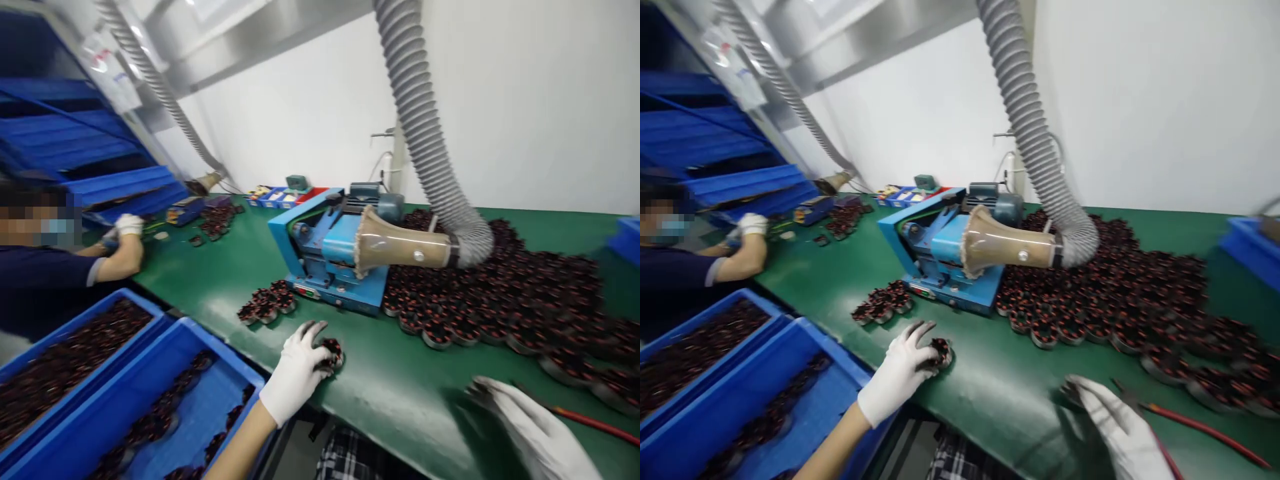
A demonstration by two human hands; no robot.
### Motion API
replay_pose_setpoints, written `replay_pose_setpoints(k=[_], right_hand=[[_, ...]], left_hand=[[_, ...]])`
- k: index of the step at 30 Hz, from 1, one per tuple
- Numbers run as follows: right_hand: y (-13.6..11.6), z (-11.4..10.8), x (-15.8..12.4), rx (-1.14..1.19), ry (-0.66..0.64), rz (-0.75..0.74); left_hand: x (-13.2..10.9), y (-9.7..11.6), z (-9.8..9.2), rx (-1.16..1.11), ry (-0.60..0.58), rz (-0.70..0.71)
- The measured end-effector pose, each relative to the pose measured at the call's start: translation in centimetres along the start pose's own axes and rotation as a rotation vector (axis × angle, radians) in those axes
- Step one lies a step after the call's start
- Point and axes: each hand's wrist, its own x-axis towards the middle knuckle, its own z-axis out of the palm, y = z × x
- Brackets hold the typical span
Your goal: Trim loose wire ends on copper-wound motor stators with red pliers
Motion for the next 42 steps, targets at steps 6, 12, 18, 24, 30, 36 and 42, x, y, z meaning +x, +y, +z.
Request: replay_pose_setpoints(k=[6,12,18,24,30,36,42], right_hand=[[-4.2,1.8,0.9,0.680,-0.179,0.320],[-3.8,3.5,2.6,0.670,-0.331,0.328],[-4.6,5.2,3.2,0.748,-0.172,0.283],[-3.3,4.4,2.2,0.942,0.119,0.295],[-2.9,0.2,1.5,0.891,0.330,0.228],[-5.5,2.1,-0.2,-0.337,-0.262,-0.170],[-5.0,2.4,1.5,-0.391,-0.563,-0.142]], left_hand=[[0.1,7.0,4.7,-0.239,-0.116,0.261],[0.3,9.1,7.1,-0.366,-0.149,0.130],[0.5,9.9,8.7,-0.319,0.002,0.188],[0.5,10.8,8.6,-0.207,0.085,0.210],[0.9,10.8,8.1,-0.161,0.090,0.154],[0.6,9.8,6.6,-0.352,-0.050,0.230],[3.5,12.1,4.2,-0.436,-0.349,0.397]])
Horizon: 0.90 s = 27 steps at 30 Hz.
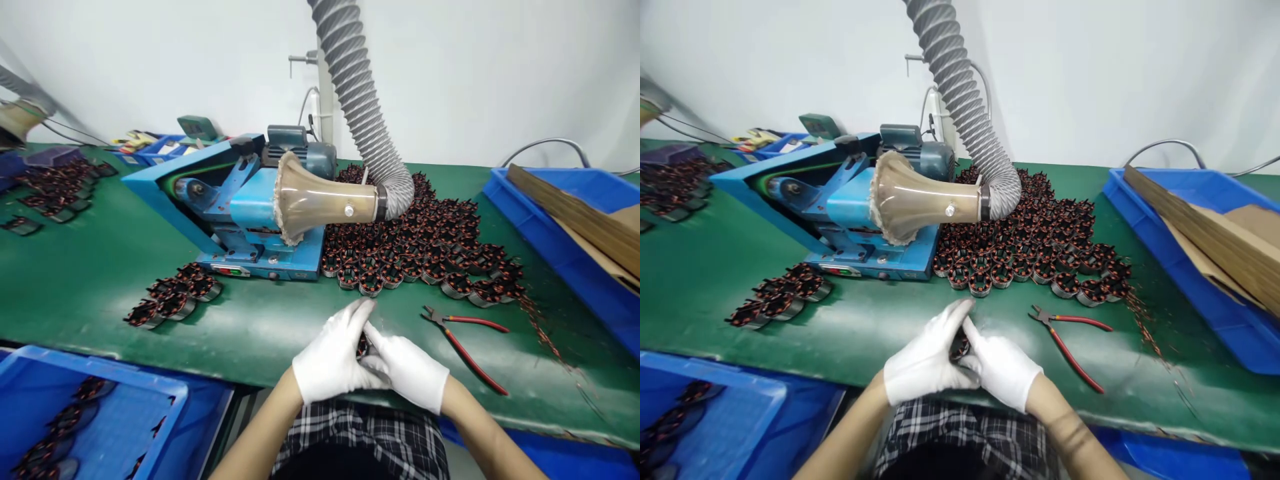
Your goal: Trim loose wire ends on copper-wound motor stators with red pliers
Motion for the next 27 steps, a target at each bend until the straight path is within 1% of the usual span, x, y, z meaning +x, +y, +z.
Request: replay_pose_setpoints(k=[2,3,4,7,9,11,13,14,17,20,22,23,24,26,27], right_hand=[[0.3,0.0,-0.3,0.096,-0.007,0.006],[0.4,0.1,-0.5,0.113,0.018,0.022],[0.4,0.4,-0.7,0.113,0.060,0.051],[0.1,1.6,-1.1,0.113,0.242,0.127],[0.1,2.3,-1.1,0.262,0.326,0.141],[0.3,2.7,-1.1,0.528,0.329,0.157],[0.5,2.8,-1.1,0.788,0.282,0.198],[0.6,2.9,-1.1,0.874,0.267,0.220],[0.6,3.0,-1.1,0.972,0.276,0.277],[0.5,2.5,-1.1,1.039,0.306,0.288],[1.0,1.7,-1.3,1.126,0.317,0.288],[1.4,1.3,-1.5,1.173,0.349,0.291],[1.9,0.9,-1.8,1.214,0.407,0.298],[3.0,0.5,-2.6,1.230,0.574,0.315],[3.4,0.4,-3.0,1.189,0.649,0.321]], left_hand=[[0.7,0.1,-0.1,-0.002,-0.120,-0.029],[0.8,0.1,0.0,0.001,-0.151,-0.034],[0.8,0.0,0.1,0.009,-0.159,-0.028],[0.4,-0.1,0.7,0.066,-0.108,-0.009],[0.1,0.2,0.8,0.133,-0.088,-0.009],[0.0,0.5,0.7,0.212,-0.102,0.001],[0.0,0.8,0.5,0.275,-0.121,0.019],[0.1,0.9,0.5,0.295,-0.128,0.026],[0.2,0.7,1.0,0.320,-0.121,0.050],[0.2,0.3,1.9,0.320,-0.052,0.070],[0.1,0.2,2.5,0.311,-0.012,0.068],[0.1,0.1,2.7,0.309,0.000,0.062],[0.0,0.1,2.8,0.308,0.007,0.053],[-0.1,0.2,2.9,0.308,0.018,0.038],[-0.1,0.3,2.9,0.307,0.023,0.035]])
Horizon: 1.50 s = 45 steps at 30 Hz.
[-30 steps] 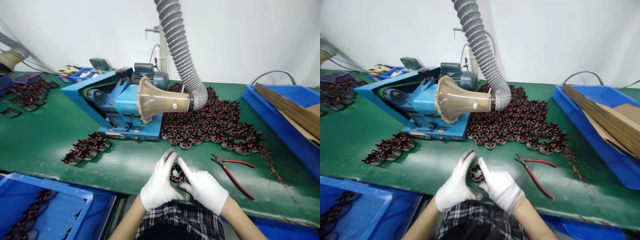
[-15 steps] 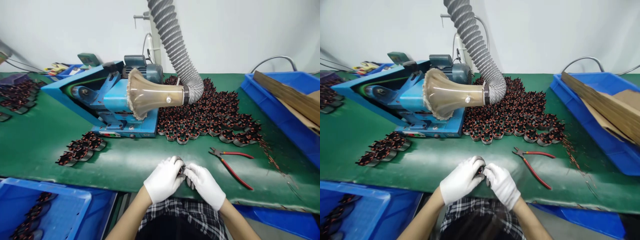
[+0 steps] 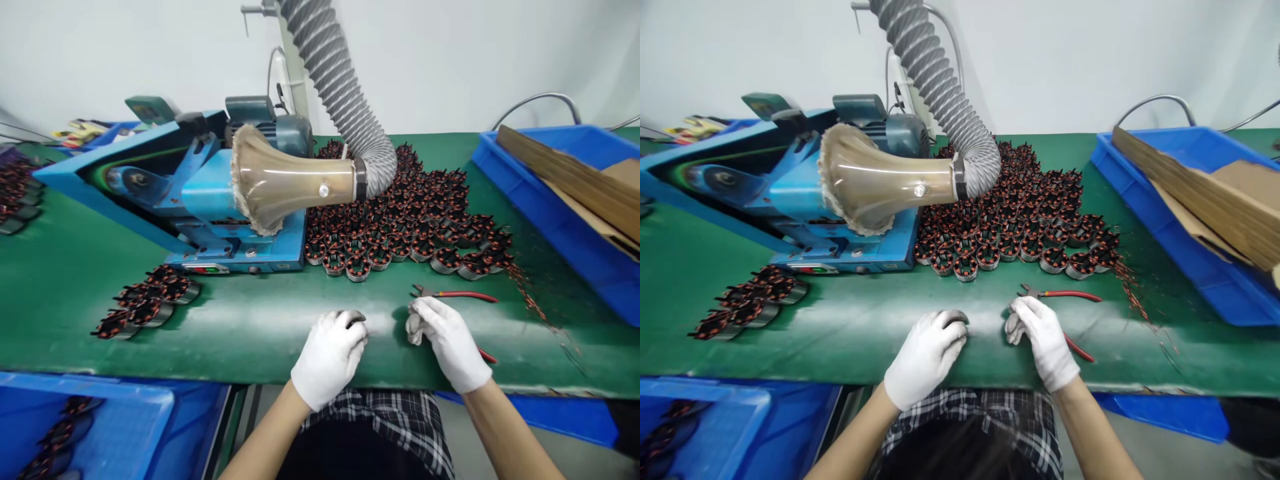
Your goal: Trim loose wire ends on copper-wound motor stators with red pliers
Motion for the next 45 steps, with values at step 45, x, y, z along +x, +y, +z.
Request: replay_pose_setpoints(k=[45], right_hand=[[-3.5,3.1,-2.5,-0.497,-0.285,-0.299]], left_hand=[[-2.5,2.1,-3.7,-0.733,0.363,-0.059]])
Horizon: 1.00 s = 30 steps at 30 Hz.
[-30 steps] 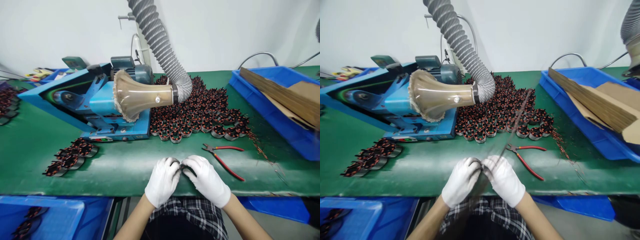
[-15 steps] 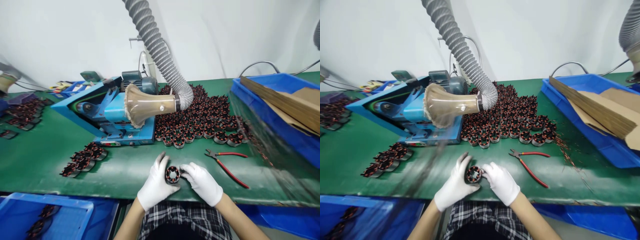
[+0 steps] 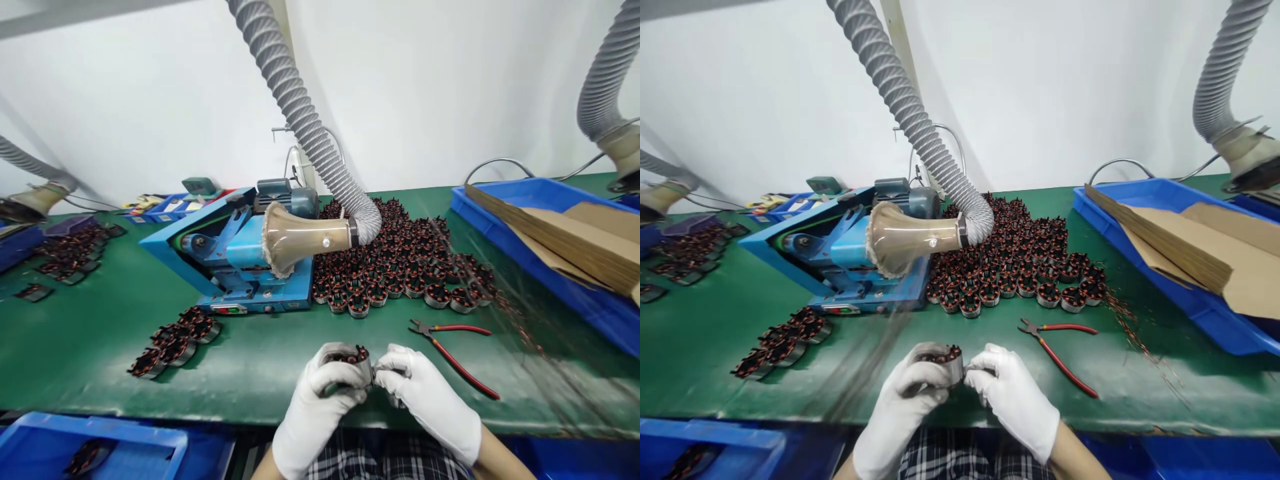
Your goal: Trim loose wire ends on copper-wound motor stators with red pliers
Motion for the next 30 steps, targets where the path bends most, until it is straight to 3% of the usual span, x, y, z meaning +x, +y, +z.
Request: replay_pose_setpoints(k=[2,4,6,9,11,13,15,18,22,24,27,30], right_hand=[[-0.2,-0.1,0.0,0.220,-0.088,0.102],[-0.4,-0.3,-0.1,0.346,-0.132,0.153],[-0.9,-0.4,-0.3,0.269,-0.102,0.133],[-1.9,-0.5,-0.7,-0.003,0.075,0.051],[-2.4,-0.5,-0.9,-0.059,0.141,0.038],[-2.5,-0.4,-1.0,0.055,0.091,0.084],[-2.5,-0.3,-1.1,0.246,0.009,0.141],[-2.3,-0.2,-1.2,0.391,-0.028,0.169],[-2.3,-0.1,-1.1,0.190,0.041,0.115],[-2.1,0.0,-1.0,0.154,0.050,0.106],[-1.7,0.1,-0.9,0.322,-0.008,0.179],[-1.4,0.3,-1.0,0.347,-0.004,0.194]], left_hand=[[-0.3,0.2,-0.3,0.142,0.040,0.064],[-0.3,0.4,-0.6,0.231,-0.035,0.105],[-0.1,0.8,-1.0,0.185,-0.185,0.094],[0.3,1.8,-1.2,0.045,-0.339,0.044],[0.3,2.0,-1.0,0.086,-0.269,0.061],[0.0,1.6,-0.7,0.217,-0.105,0.107],[-0.2,0.9,-0.4,0.319,-0.032,0.140],[-0.3,0.3,-0.2,0.246,-0.099,0.094],[-0.2,1.1,-0.4,0.039,-0.154,0.008],[-0.3,1.5,-0.6,0.071,-0.111,0.079],[-0.6,1.4,-0.8,0.265,-0.023,0.161],[-0.5,1.0,-0.9,0.255,-0.151,0.096]])
